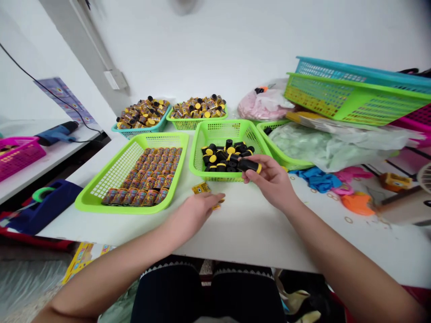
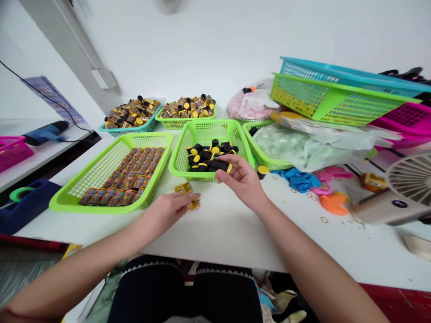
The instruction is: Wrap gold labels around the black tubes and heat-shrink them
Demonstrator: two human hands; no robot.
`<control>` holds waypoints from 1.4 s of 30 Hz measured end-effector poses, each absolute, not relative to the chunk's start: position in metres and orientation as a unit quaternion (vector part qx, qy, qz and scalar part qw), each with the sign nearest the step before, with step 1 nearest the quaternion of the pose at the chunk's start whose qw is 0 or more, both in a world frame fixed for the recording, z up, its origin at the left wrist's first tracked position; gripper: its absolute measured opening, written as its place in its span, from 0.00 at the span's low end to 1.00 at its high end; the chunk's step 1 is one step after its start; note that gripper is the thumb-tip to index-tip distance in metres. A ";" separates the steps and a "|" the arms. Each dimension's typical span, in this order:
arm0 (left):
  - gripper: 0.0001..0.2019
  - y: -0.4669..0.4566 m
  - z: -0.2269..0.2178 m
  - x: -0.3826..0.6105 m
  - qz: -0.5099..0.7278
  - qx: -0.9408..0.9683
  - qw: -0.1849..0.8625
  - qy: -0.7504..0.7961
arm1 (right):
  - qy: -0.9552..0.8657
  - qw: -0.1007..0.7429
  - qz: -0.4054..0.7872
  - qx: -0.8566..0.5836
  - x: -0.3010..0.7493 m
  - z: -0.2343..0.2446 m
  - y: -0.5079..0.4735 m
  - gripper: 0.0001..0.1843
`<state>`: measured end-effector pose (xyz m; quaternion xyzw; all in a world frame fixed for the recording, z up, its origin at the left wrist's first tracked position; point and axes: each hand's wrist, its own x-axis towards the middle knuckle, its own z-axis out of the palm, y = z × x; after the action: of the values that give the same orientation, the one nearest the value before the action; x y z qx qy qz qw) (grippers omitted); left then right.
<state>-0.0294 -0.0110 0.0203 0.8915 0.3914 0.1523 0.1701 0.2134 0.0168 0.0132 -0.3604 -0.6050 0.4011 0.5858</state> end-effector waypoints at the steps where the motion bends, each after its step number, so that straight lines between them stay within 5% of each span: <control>1: 0.21 -0.010 0.028 -0.027 0.149 0.890 0.166 0.397 | -0.609 0.581 0.400 -0.363 0.213 0.014 0.016 0.17; 6: 0.14 -0.017 0.042 -0.007 -0.031 0.906 0.131 0.401 | -0.629 0.559 0.403 -0.360 0.213 0.018 0.014 0.18; 10: 0.11 -0.007 0.020 -0.003 -0.070 0.898 0.238 0.363 | -0.625 0.562 0.429 -0.330 0.211 0.018 0.013 0.17; 15: 0.09 0.013 0.021 -0.016 -0.001 0.904 0.250 0.345 | -0.627 0.565 0.437 -0.311 0.211 0.019 0.012 0.16; 23: 0.08 0.002 0.045 -0.014 0.152 0.924 0.060 0.346 | -0.625 0.574 0.418 -0.323 0.210 0.023 0.008 0.16; 27: 0.11 0.015 0.029 -0.012 0.348 0.846 0.180 0.363 | -0.597 0.587 0.439 -0.326 0.211 0.021 0.006 0.19; 32: 0.21 0.022 0.017 -0.013 0.356 0.738 0.393 0.418 | -0.593 0.570 0.483 -0.301 0.213 0.019 0.004 0.13; 42: 0.20 0.019 0.014 -0.019 0.360 0.807 0.318 0.344 | -0.604 0.497 0.513 -0.354 0.207 0.025 0.002 0.16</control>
<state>-0.0186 0.0194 0.0140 0.8068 0.3436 0.3600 0.3184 0.2075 0.0021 0.0247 -0.3544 -0.6035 0.5129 0.4971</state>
